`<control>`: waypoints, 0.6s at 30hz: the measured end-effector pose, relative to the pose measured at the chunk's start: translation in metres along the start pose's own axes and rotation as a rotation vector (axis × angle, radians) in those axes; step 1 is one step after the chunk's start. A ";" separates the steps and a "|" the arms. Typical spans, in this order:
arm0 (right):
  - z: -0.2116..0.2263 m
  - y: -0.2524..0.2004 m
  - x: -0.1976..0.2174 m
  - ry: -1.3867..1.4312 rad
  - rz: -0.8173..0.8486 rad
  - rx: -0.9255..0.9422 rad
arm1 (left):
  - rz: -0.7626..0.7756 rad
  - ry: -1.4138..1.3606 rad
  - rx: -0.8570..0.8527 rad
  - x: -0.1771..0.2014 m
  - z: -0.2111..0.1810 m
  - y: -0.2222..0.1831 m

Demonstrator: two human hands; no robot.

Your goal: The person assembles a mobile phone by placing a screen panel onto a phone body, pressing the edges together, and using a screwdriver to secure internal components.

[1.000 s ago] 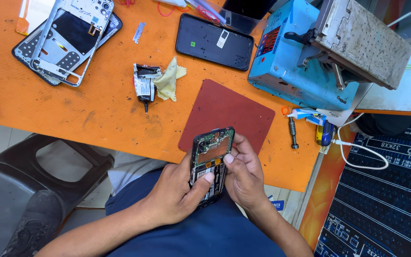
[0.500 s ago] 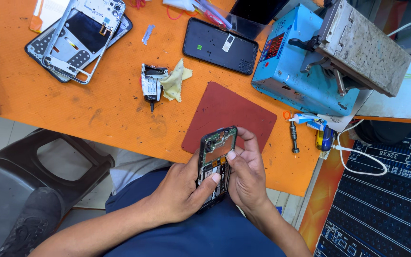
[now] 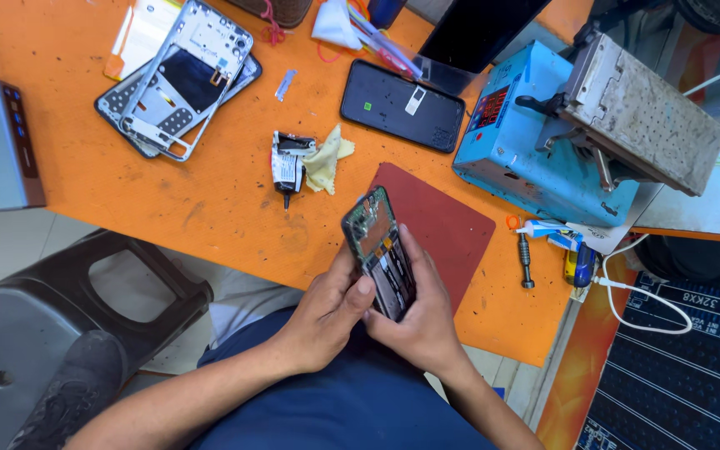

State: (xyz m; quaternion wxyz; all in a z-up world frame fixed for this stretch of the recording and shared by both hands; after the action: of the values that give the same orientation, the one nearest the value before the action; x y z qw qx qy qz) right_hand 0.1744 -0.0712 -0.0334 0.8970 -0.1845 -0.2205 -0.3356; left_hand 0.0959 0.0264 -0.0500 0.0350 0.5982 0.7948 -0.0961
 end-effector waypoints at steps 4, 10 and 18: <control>-0.007 -0.013 -0.016 0.771 0.305 -0.126 | 0.036 -0.388 -0.023 0.008 0.021 0.020; -0.005 -0.019 -0.035 1.076 0.461 -0.250 | 0.267 -0.874 0.086 -0.014 0.050 0.028; -0.029 -0.015 -0.009 0.837 0.249 0.004 | 0.247 -0.944 0.185 -0.013 0.077 0.036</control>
State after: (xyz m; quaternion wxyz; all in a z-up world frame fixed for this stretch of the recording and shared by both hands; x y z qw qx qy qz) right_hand 0.1656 -0.0912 -0.0592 0.9431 -0.0561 0.1856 -0.2702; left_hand 0.1300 0.0087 -0.1271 0.3489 0.5796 0.6036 -0.4219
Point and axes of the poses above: each hand's wrist, its own y-axis towards the middle knuckle, its own x-axis out of the back of the hand, z = x × y, the point moved 10 cm from there along y, towards the middle knuckle, and after that the axes turned 6 degrees about y, right-handed, at the moved point
